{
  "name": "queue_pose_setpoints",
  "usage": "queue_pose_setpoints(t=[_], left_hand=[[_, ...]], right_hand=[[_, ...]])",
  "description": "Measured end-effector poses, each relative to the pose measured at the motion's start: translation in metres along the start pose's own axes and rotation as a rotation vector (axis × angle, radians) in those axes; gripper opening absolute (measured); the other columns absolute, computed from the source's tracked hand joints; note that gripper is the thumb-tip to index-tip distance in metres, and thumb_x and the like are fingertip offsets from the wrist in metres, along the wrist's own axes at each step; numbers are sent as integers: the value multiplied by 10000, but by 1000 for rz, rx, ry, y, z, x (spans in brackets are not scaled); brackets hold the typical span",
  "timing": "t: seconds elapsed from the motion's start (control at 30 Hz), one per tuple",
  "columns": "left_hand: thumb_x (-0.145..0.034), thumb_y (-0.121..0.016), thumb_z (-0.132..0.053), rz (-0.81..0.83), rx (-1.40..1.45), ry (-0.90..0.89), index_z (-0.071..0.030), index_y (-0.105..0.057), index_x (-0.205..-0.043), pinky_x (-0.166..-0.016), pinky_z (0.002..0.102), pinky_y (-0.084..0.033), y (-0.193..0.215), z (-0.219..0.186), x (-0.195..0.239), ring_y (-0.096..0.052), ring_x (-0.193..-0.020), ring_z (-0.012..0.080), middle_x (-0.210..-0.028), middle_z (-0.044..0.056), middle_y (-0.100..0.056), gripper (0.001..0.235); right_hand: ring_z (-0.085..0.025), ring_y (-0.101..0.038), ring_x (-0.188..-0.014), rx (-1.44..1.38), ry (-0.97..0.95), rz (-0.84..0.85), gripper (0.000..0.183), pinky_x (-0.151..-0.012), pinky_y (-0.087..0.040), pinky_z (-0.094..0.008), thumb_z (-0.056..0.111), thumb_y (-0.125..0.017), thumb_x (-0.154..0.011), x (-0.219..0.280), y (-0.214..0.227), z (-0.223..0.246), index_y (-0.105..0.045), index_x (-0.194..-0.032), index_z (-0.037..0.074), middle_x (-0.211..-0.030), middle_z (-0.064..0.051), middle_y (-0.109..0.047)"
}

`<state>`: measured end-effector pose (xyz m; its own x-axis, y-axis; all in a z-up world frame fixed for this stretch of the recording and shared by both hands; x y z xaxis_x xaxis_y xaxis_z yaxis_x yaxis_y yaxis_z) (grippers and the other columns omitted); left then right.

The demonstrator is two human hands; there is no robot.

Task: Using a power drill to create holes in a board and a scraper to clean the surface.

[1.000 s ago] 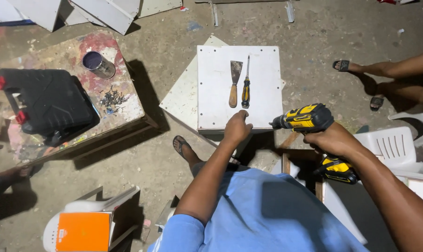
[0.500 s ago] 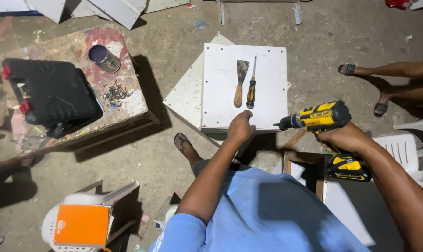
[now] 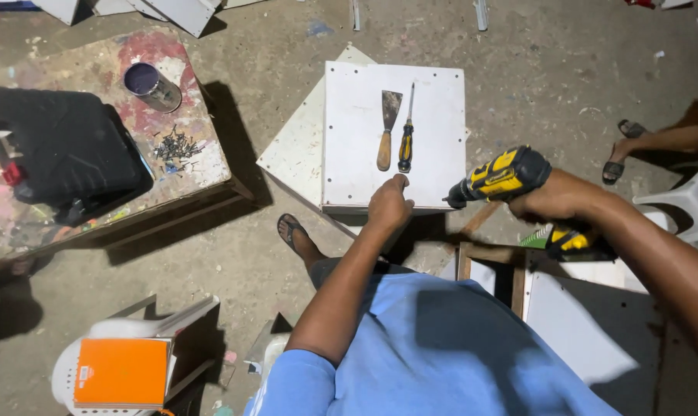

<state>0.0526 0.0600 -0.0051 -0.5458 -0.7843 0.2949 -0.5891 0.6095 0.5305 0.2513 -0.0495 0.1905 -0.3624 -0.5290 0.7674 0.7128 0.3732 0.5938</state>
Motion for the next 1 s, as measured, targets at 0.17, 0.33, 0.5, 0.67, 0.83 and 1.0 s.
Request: queue_pose_setpoints(t=[0.17, 0.33, 0.5, 0.67, 0.83, 1.0], left_hand=[[-818, -686, -160, -17, -8, -16, -122, -560, -1198, -861, 534, -501, -1, 2, 0, -642, -1065, 420, -1179, 163, -680, 402], [-833, -688, -145, -20, 4, -32, -104, -559, -1225, -858, 527, -503, 1, 0, -1, -637, -1080, 406, -1200, 164, -670, 414], [-820, -646, -110, -6, 3, -23, -101, -557, -1198, -849, 530, -501, 1, -2, 1, -634, -1059, 415, -1177, 170, -674, 388], [-827, -669, -120, 0, -5, -2, -102, -554, -1191, -855, 537, -499, 3, -5, 1, -636, -1066, 421, -1168, 171, -672, 382], [-840, -679, -116, 26, -7, 38, -97, -555, -1197, -836, 538, -504, 7, -10, 5, -642, -1050, 418, -1151, 174, -674, 378], [-850, -698, -128, 28, -29, 39, -98, -547, -1183, -834, 531, -509, 5, -10, 3, -643, -1055, 406, -1160, 167, -674, 367]], right_hand=[[-236, -703, -924, 327, 111, 70, 422, -838, -564, -363, 135, -756, -804, -5, -19, 3, -743, -1225, 154, -1107, -79, -783], [-221, -781, -1045, 411, 323, 29, 504, -916, -608, -365, 214, -853, -733, -39, -4, -8, -744, -1224, 188, -1185, -36, -820], [-251, -752, -802, 498, 182, 57, 287, -709, -592, -367, 183, -790, -781, -19, -6, 9, -751, -1062, 134, -920, -107, -819], [-245, -754, -1086, 422, 249, 53, 538, -968, -577, -370, 191, -812, -773, -26, -6, 7, -704, -1299, 223, -1249, -42, -785], [-263, -775, -1017, 431, 200, 73, 481, -931, -613, -388, 230, -818, -794, -25, -9, -4, -710, -1261, 197, -1162, -104, -807], [-278, -736, -1096, 389, 105, 7, 506, -939, -557, -378, 237, -801, -797, -17, -3, -1, -718, -1294, 194, -1256, -92, -779]])
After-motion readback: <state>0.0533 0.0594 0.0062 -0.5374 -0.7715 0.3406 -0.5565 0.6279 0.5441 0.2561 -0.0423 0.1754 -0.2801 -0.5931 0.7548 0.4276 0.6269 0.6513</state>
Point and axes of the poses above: each hand's wrist, its own x-axis away from the middle knuckle, its own y-axis out of the back of the hand, z = x × y, the point moved 9 cm from there along -x, towards the middle knuckle
